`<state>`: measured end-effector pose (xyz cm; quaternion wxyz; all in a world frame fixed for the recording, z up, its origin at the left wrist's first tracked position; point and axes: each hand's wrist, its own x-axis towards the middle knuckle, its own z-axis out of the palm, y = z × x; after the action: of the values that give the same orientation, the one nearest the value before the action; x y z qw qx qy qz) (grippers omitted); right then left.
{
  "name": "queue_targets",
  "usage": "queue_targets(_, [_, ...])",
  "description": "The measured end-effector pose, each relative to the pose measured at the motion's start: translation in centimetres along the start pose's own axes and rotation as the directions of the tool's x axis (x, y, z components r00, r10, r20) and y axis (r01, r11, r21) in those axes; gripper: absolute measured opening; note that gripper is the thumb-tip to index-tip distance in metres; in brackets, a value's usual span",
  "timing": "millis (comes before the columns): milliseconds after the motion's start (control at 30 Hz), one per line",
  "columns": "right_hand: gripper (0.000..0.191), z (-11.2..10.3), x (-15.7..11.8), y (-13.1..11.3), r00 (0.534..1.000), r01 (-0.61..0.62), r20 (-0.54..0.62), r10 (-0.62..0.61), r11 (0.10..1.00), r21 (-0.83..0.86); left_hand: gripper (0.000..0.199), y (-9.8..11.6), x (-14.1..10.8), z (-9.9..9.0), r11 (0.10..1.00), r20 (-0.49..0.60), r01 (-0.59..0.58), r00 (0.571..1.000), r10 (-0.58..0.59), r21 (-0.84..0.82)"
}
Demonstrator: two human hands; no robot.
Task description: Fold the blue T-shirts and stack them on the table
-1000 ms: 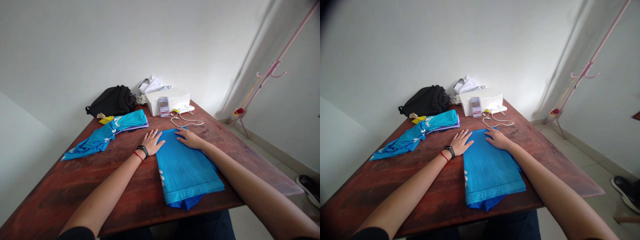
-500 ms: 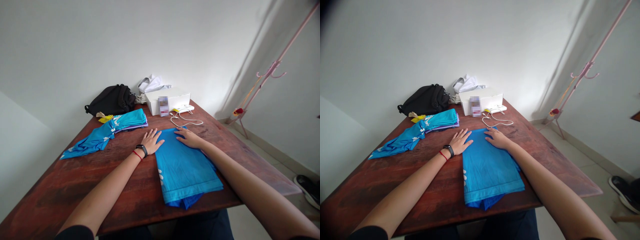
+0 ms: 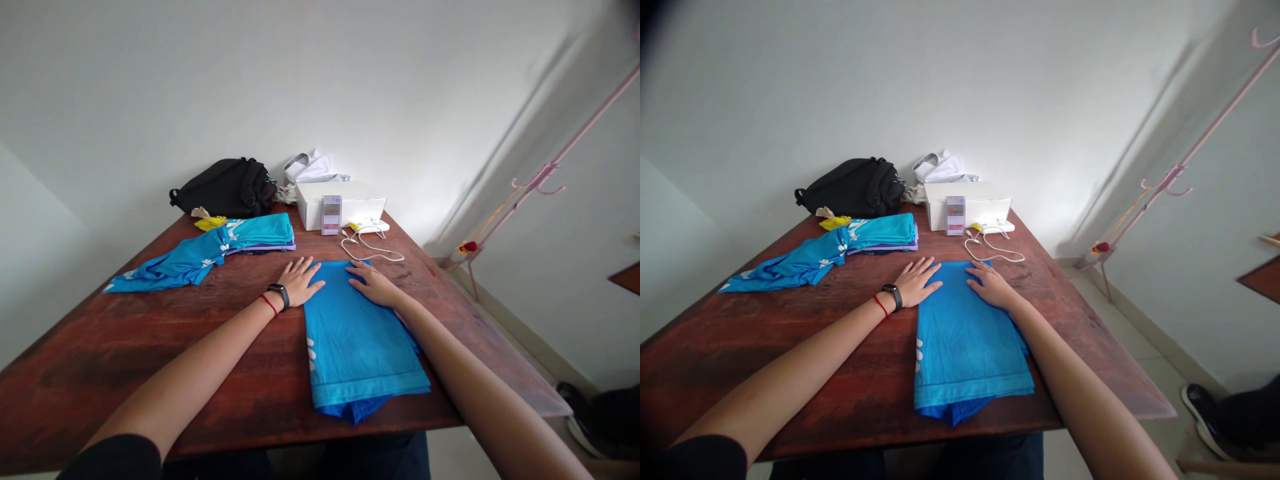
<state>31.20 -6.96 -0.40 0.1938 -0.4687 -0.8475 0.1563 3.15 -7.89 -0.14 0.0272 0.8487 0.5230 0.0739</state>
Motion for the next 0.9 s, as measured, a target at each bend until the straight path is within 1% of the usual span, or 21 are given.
queue_targets(167, [0.05, -0.04, 0.03, -0.03, 0.999, -0.021, 0.023, 0.021, 0.999, -0.024, 0.069, -0.19, 0.05, 0.34, 1.0, -0.02, -0.007, 1.0, 0.006, -0.02])
queue_targets(367, [0.051, -0.08, -0.03, -0.01, 1.0, -0.018, 0.025, 0.019, 1.0, -0.023, 0.069, -0.33, 0.08, 0.76, 0.999, -0.052, -0.012, 0.999, 0.01, -0.04])
queue_targets(567, [0.05, 0.01, -0.01, 0.11, 0.999, -0.026, 0.019, 0.026, 0.999, -0.02, 0.067, -0.2, 0.02, 0.56, 0.997, -0.047, 0.002, 0.999, -0.005, -0.073])
queue_targets(900, [0.051, 0.0, 0.01, 0.16, 1.0, -0.019, 0.024, 0.02, 1.0, -0.01, 0.068, -0.29, 0.11, 0.72, 0.998, -0.039, -0.004, 0.999, 0.002, -0.061])
